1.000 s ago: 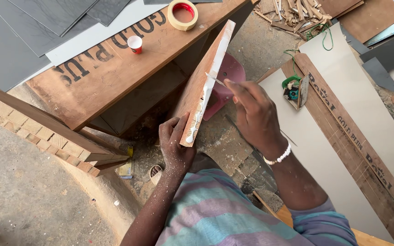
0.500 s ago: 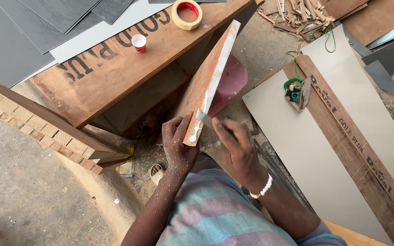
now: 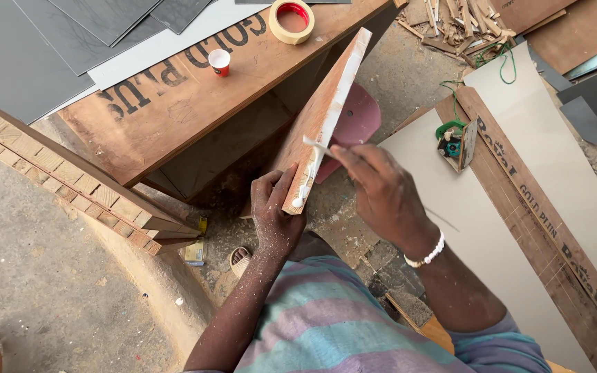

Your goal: Applying edge banding to a plywood board using adhesive and a scraper.

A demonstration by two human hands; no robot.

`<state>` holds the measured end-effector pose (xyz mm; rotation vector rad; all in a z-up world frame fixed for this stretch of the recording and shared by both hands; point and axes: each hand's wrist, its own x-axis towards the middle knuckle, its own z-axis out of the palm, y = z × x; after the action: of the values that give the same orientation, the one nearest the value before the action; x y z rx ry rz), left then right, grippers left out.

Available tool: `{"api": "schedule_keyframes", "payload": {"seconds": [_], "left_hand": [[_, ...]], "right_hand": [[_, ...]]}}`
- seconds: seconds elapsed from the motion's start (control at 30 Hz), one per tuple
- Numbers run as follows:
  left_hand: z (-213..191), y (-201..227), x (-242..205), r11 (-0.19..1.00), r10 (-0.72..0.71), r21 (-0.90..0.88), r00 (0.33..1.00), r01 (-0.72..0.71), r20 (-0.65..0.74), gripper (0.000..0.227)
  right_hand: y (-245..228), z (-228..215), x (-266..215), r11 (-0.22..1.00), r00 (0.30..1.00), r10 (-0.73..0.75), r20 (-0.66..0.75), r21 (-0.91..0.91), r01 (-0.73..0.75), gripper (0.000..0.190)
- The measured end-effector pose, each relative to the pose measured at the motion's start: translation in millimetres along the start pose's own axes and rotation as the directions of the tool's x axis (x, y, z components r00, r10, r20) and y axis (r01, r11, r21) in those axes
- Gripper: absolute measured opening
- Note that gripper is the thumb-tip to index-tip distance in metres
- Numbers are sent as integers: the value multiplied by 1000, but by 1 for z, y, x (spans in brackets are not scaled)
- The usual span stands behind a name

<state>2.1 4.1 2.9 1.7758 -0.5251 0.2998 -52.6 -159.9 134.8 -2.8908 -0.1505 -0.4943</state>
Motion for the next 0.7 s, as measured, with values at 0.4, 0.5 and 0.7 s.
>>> {"api": "schedule_keyframes", "payload": {"seconds": [0.4, 0.5, 0.7], "left_hand": [[1, 5, -1, 1000, 7, 5, 1000, -7, -3, 59], [3, 5, -1, 1000, 8, 2, 1000, -8, -10, 58], [4, 4, 0, 1000, -2, 11, 999, 2, -37, 55]], "right_hand": [[-4, 61, -26, 730, 949, 281, -144, 674, -114, 37], [-10, 66, -30, 857, 947, 216, -237, 510, -67, 41], [-29, 40, -58, 981, 980, 76, -182, 190, -41, 57]]}}
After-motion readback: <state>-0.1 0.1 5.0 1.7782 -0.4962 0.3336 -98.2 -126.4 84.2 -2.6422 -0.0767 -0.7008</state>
